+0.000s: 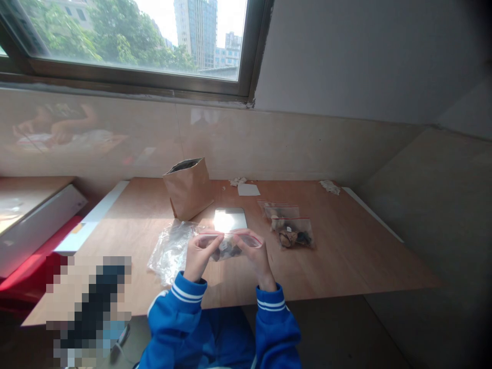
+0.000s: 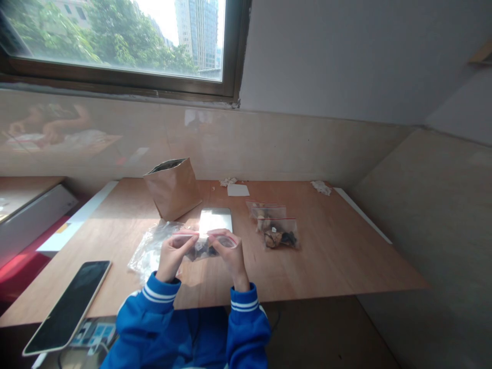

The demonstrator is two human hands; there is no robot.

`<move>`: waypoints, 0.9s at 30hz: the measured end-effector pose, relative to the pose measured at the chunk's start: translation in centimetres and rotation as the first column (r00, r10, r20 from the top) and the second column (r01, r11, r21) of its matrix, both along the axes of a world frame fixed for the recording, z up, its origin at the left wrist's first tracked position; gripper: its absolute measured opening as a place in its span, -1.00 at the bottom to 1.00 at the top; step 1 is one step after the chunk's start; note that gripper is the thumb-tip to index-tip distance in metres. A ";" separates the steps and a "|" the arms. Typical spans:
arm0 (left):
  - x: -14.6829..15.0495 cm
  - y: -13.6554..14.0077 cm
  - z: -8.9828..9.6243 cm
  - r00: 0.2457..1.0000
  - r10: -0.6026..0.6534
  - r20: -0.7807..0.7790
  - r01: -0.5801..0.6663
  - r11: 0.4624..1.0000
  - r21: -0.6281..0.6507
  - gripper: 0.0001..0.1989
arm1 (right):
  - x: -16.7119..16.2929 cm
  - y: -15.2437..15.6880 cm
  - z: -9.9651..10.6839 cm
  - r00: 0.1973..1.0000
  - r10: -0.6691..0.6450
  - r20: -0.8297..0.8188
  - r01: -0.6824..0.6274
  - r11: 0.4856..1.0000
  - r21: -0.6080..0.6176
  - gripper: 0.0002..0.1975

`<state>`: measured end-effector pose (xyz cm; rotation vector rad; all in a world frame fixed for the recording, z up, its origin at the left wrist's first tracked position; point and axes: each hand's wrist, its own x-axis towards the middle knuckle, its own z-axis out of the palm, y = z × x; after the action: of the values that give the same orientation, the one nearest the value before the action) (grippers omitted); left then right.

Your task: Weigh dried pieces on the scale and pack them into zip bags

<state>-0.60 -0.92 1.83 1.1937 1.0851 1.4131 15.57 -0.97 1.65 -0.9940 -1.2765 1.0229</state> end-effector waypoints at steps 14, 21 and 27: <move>-0.5 0.3 -0.8 0.993 0.099 -0.059 -0.093 0.991 0.092 -0.80 | 0.7 0.1 1.2 0.947 -0.192 0.257 0.159 0.977 0.145 -0.74; -0.7 0.3 -0.7 0.975 0.071 -0.212 -0.004 0.954 0.301 -0.83 | -0.2 0.3 3.6 0.722 -0.176 0.670 -0.098 0.932 0.350 -0.89; -0.2 0.2 -0.9 0.979 0.134 -0.151 -0.094 0.964 0.249 -0.80 | -1.8 1.3 2.2 0.657 -0.336 0.675 -0.070 0.864 0.498 -0.68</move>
<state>-0.80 -0.70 0.93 1.4647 1.1364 1.5911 13.77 0.32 3.89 -1.1205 -1.9749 0.0752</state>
